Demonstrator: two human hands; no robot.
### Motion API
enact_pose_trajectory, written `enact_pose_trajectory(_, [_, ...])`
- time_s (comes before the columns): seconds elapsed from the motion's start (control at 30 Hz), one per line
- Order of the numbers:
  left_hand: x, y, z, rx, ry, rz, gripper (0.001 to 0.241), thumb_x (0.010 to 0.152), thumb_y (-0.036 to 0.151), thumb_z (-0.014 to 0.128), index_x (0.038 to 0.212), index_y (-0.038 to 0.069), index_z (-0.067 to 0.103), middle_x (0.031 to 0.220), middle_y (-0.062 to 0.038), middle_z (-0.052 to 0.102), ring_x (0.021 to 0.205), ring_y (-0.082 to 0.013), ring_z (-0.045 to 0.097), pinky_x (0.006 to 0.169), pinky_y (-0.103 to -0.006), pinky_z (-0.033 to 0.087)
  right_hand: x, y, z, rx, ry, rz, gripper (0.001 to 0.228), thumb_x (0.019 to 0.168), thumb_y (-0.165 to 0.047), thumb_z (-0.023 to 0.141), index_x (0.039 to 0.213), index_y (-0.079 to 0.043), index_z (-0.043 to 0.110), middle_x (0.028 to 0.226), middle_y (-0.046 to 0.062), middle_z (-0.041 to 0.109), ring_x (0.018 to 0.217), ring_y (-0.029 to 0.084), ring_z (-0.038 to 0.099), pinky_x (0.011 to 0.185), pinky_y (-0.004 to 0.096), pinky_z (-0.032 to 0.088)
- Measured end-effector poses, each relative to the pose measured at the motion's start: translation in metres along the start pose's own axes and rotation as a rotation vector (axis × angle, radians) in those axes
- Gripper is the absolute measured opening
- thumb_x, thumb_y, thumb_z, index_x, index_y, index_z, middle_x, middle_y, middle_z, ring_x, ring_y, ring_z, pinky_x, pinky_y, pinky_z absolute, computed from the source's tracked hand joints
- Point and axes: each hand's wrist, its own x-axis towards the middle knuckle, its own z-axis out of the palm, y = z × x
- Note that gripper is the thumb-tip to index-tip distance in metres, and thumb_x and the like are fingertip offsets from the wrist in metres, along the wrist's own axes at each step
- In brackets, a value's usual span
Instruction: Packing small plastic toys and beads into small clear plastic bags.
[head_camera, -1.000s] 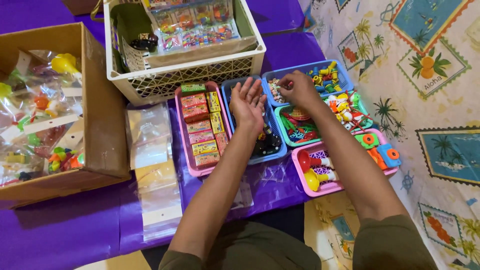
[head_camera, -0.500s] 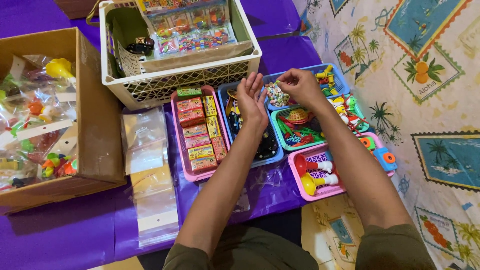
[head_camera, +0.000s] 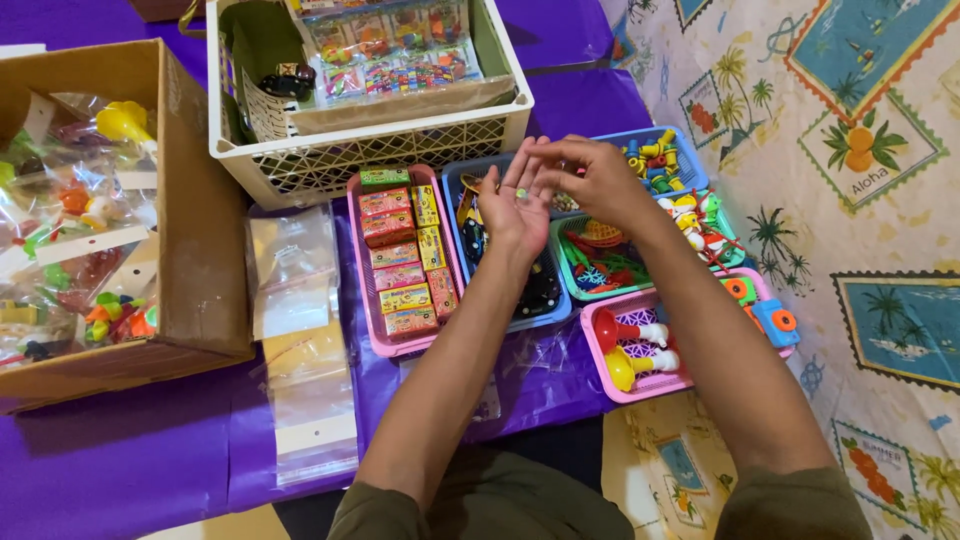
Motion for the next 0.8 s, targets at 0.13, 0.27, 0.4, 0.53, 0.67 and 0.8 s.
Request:
enact_pose_trajectory(0.13, [-0.006,-0.001,0.002,-0.092,-0.034,-0.003,0.059,0.108,0.038,0.036,0.144,-0.005,0.055,0.145,-0.029,0.052,0.137,-0.0438,0.049,0.116,-0.0511,0.045,-0.004,0.060,-0.016,-0.227,0.164,0.066,0.011,0.106,-0.019,0.075,0.115,-0.014,0.078,0.093,0.003,0.069,0.081,0.019,0.068,0.072,0.032,0.056])
enact_pose_trajectory(0.27, [-0.013,0.002,0.007,-0.093,-0.049,0.001,0.065,0.107,0.047,0.041,0.143,-0.005,0.055,0.144,-0.030,0.053,0.137,-0.0438,0.049,0.118,-0.0533,0.043,-0.010,0.139,-0.016,-0.693,-0.052,0.129,0.017,0.090,-0.019,0.080,0.106,-0.015,0.079,0.088,0.012,0.068,0.090,0.038,0.069,0.083,0.049,0.055])
enact_pose_trajectory(0.4, [-0.016,0.003,0.008,-0.093,-0.020,-0.008,0.068,0.105,0.051,0.044,0.143,-0.005,0.055,0.145,-0.029,0.052,0.138,-0.0438,0.048,0.119,-0.0525,0.042,-0.015,0.107,-0.006,-0.591,-0.117,0.117,0.017,0.087,-0.009,0.081,0.104,-0.010,0.080,0.089,0.016,0.070,0.091,0.042,0.069,0.086,0.049,0.055])
enact_pose_trajectory(0.53, [-0.015,0.005,0.006,-0.085,-0.022,-0.005,0.068,0.105,0.051,0.045,0.143,-0.005,0.056,0.144,-0.029,0.053,0.137,-0.0438,0.049,0.118,-0.0527,0.042,-0.015,0.098,-0.009,-0.575,-0.059,0.137,0.010,0.087,-0.015,0.081,0.097,-0.015,0.079,0.088,0.013,0.070,0.093,0.039,0.070,0.085,0.046,0.056])
enact_pose_trajectory(0.67, [-0.014,0.003,0.004,-0.052,0.001,0.002,0.068,0.104,0.051,0.046,0.142,-0.003,0.057,0.143,-0.028,0.055,0.137,-0.0424,0.050,0.119,-0.0520,0.042,-0.016,0.105,-0.011,-0.490,-0.037,0.176,0.010,0.087,-0.012,0.082,0.095,-0.009,0.077,0.087,0.017,0.070,0.090,0.041,0.070,0.082,0.047,0.056])
enact_pose_trajectory(0.8, [-0.013,0.004,0.003,0.036,0.067,0.018,0.070,0.102,0.055,0.044,0.143,0.000,0.058,0.144,-0.022,0.056,0.139,-0.0390,0.048,0.121,-0.0498,0.038,-0.013,0.069,-0.009,-0.091,0.068,0.290,0.009,0.092,-0.013,0.078,0.101,-0.011,0.079,0.077,0.008,0.069,0.067,0.019,0.067,0.060,0.034,0.052])
